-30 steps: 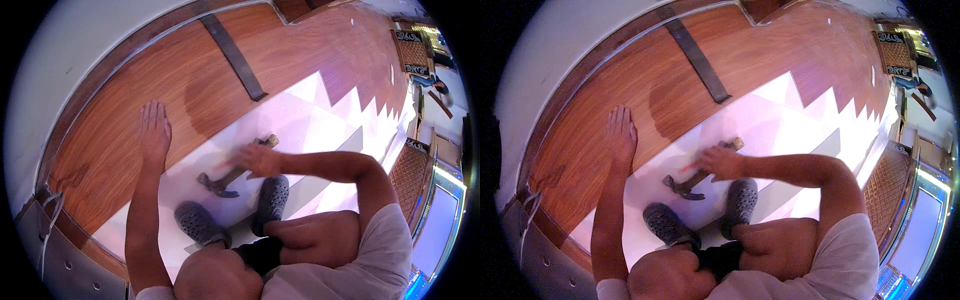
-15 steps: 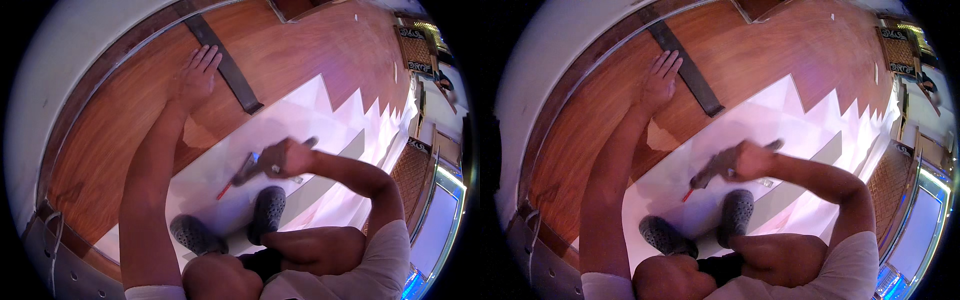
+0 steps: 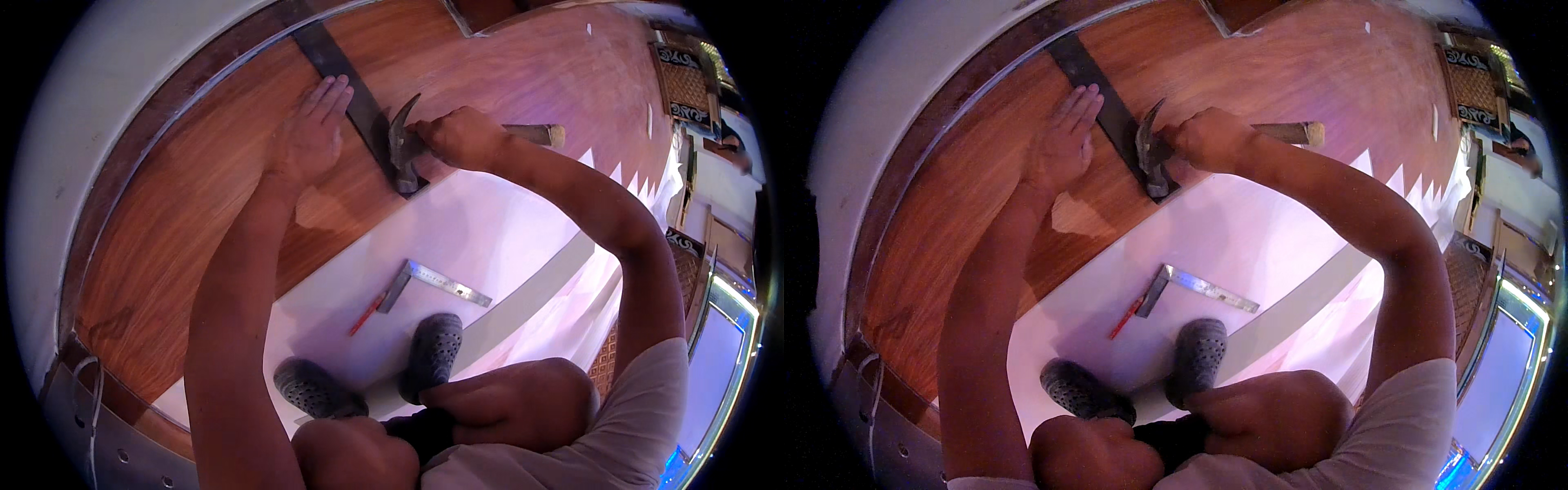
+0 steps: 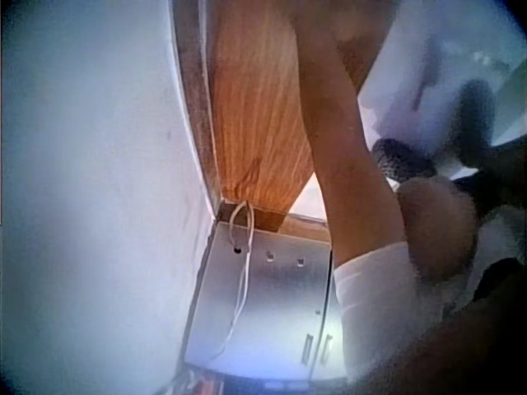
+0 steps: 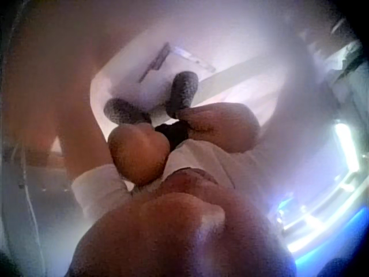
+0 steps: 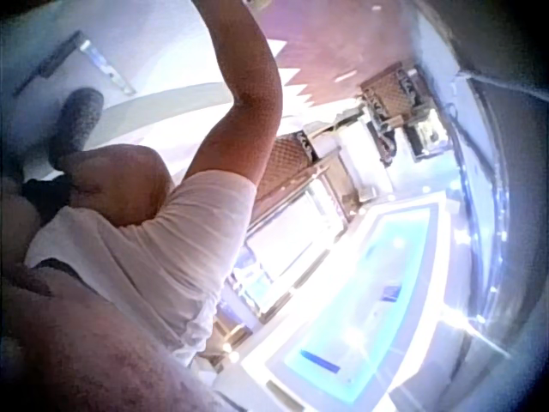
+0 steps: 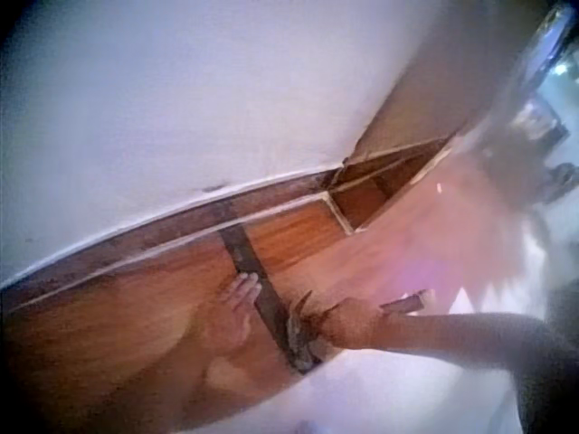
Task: The person installs wood flooring planks by positioning them on the floor, using a hammer and a pry bar to fit them together, and marking measurements with a pencil and a square.
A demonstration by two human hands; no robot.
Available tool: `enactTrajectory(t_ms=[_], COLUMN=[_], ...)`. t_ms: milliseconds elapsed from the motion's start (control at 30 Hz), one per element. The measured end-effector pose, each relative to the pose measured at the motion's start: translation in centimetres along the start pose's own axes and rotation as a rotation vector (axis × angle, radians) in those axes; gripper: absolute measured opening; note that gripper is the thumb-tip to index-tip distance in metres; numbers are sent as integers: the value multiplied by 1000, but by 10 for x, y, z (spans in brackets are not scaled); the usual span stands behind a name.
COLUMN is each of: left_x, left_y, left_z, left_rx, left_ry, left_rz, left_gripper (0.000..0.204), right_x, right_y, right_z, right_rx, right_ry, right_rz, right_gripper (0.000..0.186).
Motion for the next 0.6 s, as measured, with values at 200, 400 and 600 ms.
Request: enactTrajectory(t_ms=[200,400,600], left_x=[1,5,5], left_y=[-1,0,1], left_z=[-1,-3,-1], left_rx=[-59,-52,-95], left_ry=[-6,9,-30], left_rz=[-54,-60,-64], left_gripper=[65,63,62], right_x=[-19,-12,5], right_y=[18,9,1], right_z=[15,-1,11], right_rx=[146,-45,75], right_ry=[61,-50,18], right_rz=[-56,-9,-24], right_gripper=[33,24,29])
Point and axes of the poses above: each hand's wrist, its own y-axis towards the middle knuckle, its own x-axis out of the palm, z = x × y, the point moved 6 cm from there along y, towards the middle knuckle, and after that the axes turned 13 degrees about -y, right-handed, at the moved point
